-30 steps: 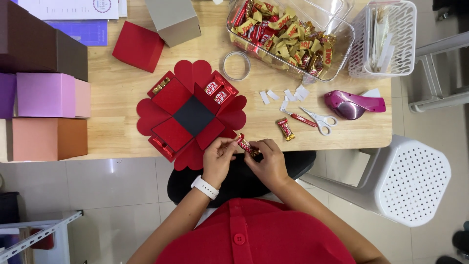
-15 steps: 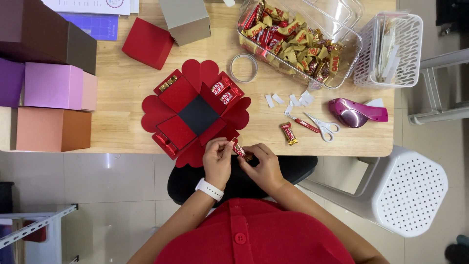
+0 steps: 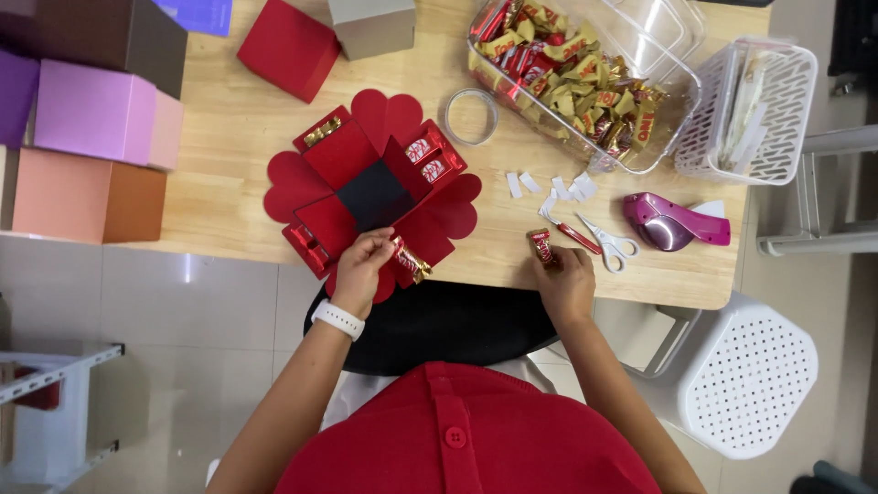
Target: Assembling a red explosion-style gift box by attaching chocolate bars to the flaps using double-sided tape and scissors.
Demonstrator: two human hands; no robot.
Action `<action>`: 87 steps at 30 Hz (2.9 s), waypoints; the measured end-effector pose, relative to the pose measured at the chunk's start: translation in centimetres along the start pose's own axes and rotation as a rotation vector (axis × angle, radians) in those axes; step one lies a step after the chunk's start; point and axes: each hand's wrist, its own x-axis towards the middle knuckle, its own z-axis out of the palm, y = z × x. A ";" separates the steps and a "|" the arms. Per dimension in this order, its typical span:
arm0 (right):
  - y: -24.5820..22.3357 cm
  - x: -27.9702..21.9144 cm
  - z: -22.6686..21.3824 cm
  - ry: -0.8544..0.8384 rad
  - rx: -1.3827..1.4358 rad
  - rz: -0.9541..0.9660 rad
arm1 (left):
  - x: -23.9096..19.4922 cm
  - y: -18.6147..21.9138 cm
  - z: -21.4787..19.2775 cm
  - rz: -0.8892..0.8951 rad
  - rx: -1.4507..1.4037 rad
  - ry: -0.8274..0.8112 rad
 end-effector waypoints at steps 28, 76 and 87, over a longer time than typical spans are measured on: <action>1.2 3.8 -0.5 -0.350 0.022 0.148 | 1.0 0.1 0.6 -0.242 -0.086 0.127; -16.4 1.8 7.2 -0.396 0.454 -0.067 | 3.3 -3.1 1.0 -0.325 0.374 0.261; -16.1 2.1 8.0 -0.373 0.454 -0.174 | 3.0 -2.0 1.5 -0.234 0.506 0.296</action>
